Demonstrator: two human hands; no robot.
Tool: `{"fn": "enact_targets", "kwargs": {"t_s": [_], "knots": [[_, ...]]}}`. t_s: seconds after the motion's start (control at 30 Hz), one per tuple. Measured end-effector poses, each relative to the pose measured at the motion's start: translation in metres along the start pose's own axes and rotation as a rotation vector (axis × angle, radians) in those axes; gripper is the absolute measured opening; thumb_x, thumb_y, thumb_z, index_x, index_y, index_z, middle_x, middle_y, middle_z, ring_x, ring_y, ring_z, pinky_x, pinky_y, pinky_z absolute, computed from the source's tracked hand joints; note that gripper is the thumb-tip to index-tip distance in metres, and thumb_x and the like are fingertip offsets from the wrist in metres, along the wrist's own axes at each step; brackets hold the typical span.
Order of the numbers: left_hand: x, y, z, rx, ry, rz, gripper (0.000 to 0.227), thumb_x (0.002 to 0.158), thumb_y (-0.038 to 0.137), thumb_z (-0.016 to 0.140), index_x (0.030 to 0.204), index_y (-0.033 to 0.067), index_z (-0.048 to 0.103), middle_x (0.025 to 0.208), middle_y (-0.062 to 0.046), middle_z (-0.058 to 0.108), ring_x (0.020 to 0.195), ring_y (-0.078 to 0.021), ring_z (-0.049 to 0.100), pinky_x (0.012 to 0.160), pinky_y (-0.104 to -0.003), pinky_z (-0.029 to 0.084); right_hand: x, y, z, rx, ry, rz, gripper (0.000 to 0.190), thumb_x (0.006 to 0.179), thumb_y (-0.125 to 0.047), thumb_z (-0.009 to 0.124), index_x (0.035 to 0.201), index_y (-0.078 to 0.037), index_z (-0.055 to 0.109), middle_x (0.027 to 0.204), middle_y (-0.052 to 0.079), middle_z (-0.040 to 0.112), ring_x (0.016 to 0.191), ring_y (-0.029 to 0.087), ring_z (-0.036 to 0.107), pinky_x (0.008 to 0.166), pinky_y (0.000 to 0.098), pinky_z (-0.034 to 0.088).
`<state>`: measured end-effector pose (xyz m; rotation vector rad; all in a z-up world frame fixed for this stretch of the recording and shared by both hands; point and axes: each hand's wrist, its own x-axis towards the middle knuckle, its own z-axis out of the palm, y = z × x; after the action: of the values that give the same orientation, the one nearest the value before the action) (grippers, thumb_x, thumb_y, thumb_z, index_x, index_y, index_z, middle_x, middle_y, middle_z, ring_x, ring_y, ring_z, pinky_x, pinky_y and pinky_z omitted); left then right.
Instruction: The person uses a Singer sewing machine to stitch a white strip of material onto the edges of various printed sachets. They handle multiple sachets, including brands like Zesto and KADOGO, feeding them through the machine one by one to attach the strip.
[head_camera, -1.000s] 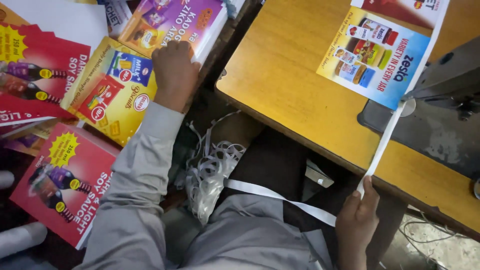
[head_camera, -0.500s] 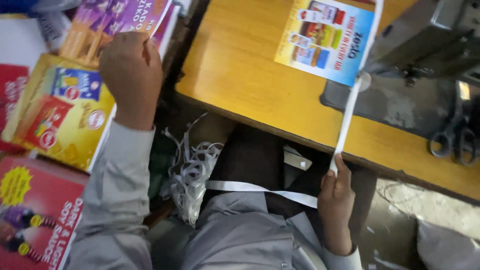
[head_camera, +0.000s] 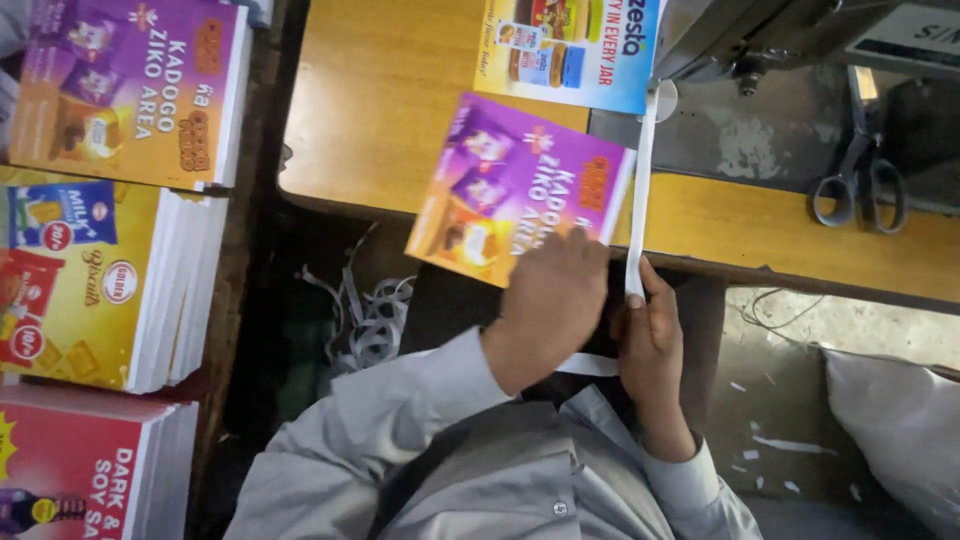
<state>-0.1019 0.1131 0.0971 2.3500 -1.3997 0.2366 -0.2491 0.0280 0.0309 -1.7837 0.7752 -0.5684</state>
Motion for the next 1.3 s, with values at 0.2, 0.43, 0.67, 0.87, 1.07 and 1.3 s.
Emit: {"fn": "enact_targets", "kwargs": {"t_s": [0.2, 0.43, 0.67, 0.87, 1.07, 1.3], "knots": [[0.0, 0.029, 0.045, -0.198, 0.156, 0.057, 0.042, 0.081, 0.041, 0.076, 0.093, 0.0019, 0.07, 0.089, -0.017, 0.061, 0.08, -0.041, 0.066, 0.068, -0.055, 0.05, 0.008, -0.014, 0.0, 0.071, 0.032, -0.058, 0.046, 0.12, -0.022, 0.042, 0.159, -0.002, 0.053, 0.096, 0.013, 0.069, 0.089, 0.023, 0.07, 0.08, 0.0386, 0.054], [-0.001, 0.006, 0.04, -0.302, 0.147, 0.106, 0.079, 0.08, 0.074, 0.058, 0.095, -0.0016, 0.073, 0.114, -0.027, 0.066, 0.116, -0.0509, 0.064, 0.12, -0.07, 0.035, 0.005, 0.012, 0.0, 0.207, -0.002, -0.008, 0.05, 0.12, -0.031, 0.039, 0.16, -0.004, 0.049, 0.074, 0.008, 0.058, 0.067, 0.019, 0.059, 0.064, 0.0316, 0.047], [0.023, -0.036, 0.074, -0.313, 0.066, 0.295, 0.037, 0.089, 0.029, 0.076, 0.112, 0.002, 0.068, 0.117, -0.018, 0.061, 0.104, -0.0414, 0.066, 0.098, -0.055, 0.049, -0.002, 0.026, 0.01, 0.218, 0.082, 0.007, 0.052, 0.115, -0.031, 0.047, 0.159, -0.004, 0.051, 0.07, 0.012, 0.063, 0.057, 0.018, 0.062, 0.045, 0.0254, 0.041], [0.05, -0.049, 0.083, -0.313, 0.05, 0.305, 0.034, 0.094, 0.037, 0.075, 0.112, 0.0086, 0.07, 0.118, -0.014, 0.059, 0.122, -0.0424, 0.061, 0.115, -0.063, 0.041, -0.005, 0.012, 0.012, 0.217, 0.093, 0.0, 0.053, 0.115, -0.028, 0.046, 0.161, -0.003, 0.048, 0.08, 0.014, 0.063, 0.058, 0.019, 0.064, 0.044, 0.0252, 0.041], [0.062, -0.055, 0.087, -0.262, 0.002, 0.289, 0.044, 0.105, 0.045, 0.066, 0.129, 0.0088, 0.069, 0.14, -0.022, 0.062, 0.143, -0.0454, 0.054, 0.124, -0.065, 0.034, -0.002, -0.005, 0.01, 0.135, 0.045, -0.001, 0.052, 0.117, -0.023, 0.041, 0.166, -0.007, 0.043, 0.073, 0.005, 0.057, 0.058, 0.016, 0.058, 0.054, 0.0281, 0.044], [0.063, -0.059, 0.088, -0.25, 0.022, 0.331, 0.04, 0.103, 0.041, 0.072, 0.127, 0.0088, 0.068, 0.14, -0.023, 0.06, 0.141, -0.0467, 0.056, 0.118, -0.061, 0.044, -0.002, -0.006, 0.001, -0.115, 0.0, -0.051, 0.052, 0.116, -0.015, 0.04, 0.167, -0.007, 0.042, 0.065, 0.008, 0.062, 0.059, 0.024, 0.065, 0.06, 0.035, 0.05]]}}
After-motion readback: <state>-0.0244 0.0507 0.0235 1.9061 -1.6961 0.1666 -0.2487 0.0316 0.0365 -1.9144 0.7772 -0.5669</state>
